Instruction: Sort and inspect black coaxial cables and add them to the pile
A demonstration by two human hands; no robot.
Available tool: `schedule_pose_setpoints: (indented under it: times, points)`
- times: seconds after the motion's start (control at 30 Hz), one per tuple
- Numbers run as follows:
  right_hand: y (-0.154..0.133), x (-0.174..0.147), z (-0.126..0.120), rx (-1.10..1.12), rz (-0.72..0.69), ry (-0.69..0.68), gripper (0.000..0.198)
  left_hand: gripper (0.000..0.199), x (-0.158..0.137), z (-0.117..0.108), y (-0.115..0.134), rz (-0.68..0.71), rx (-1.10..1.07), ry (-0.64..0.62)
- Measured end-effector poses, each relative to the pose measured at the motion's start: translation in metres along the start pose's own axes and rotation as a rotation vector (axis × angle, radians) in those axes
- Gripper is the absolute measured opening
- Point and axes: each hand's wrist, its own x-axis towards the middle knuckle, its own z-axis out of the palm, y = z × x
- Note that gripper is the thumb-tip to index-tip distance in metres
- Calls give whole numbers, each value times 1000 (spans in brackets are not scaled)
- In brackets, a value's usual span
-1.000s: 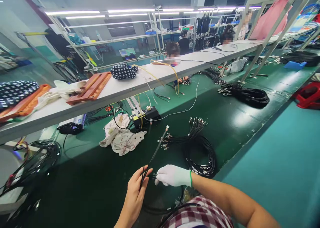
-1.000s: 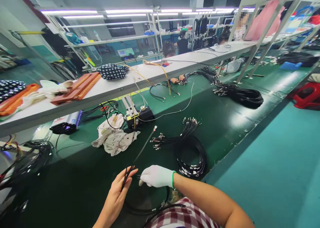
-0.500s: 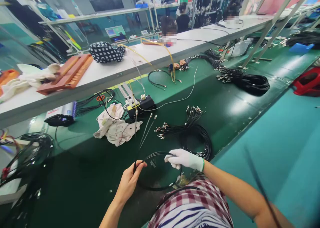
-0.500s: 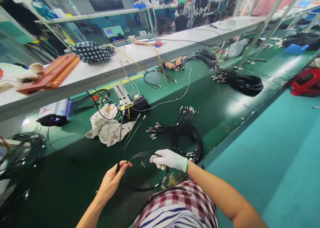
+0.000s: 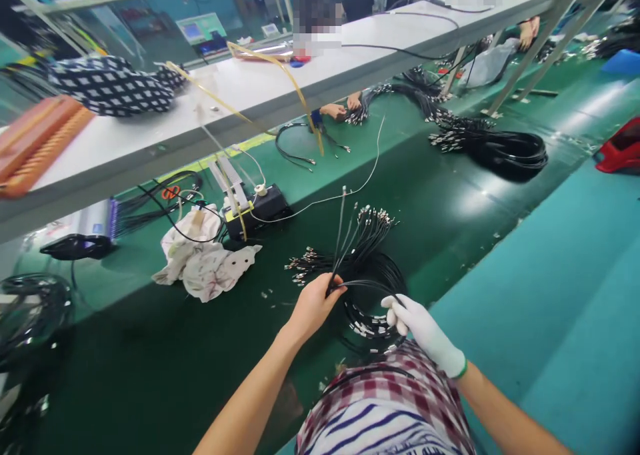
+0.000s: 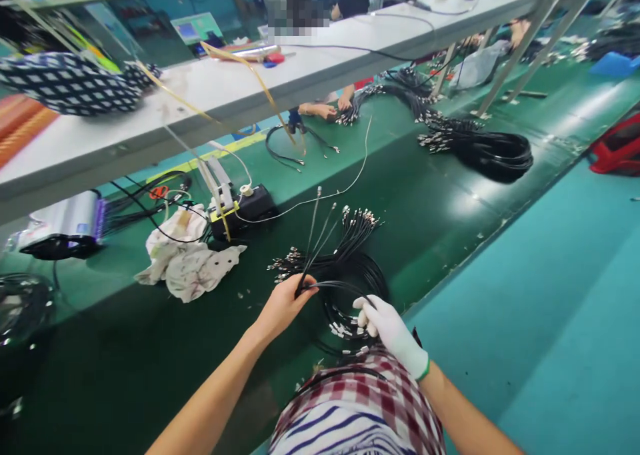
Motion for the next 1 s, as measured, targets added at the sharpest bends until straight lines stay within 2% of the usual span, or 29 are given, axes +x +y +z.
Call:
schedule_pose_setpoints:
  times: [0.07,0.13,0.2,0.27,0.37,0.5,0.67,0.77,0.83,1.0]
  points:
    - [9,10,-19,-55,3,116,44,23,31,18,12,0,124,7]
    - [26,25,-32,-130,17,204,46,44,59,40,16,-73,286,-30]
    - [45,41,-40,-206,29,245,43,71,81,61,12,-182,419,-82]
    - [61,55,-43,-292,23,275,38,86,95,78,2,-273,484,-120]
    - [71,66,-47,-451,-34,323,34,81,104,88,-13,-335,516,-144]
    - [68,80,-54,-663,-118,358,35,64,108,86,-20,-332,564,-170]
    - [65,106,-51,-823,-107,311,77,53,113,90,-18,-350,624,-185]
    - [64,117,-43,-993,-64,232,93,50,113,94,-18,-370,657,-165]
    - [64,122,-40,-1090,-27,199,89,51,113,95,-19,-351,671,-155]
    - [68,130,-41,-1106,5,178,50,57,116,90,-25,-263,667,-152]
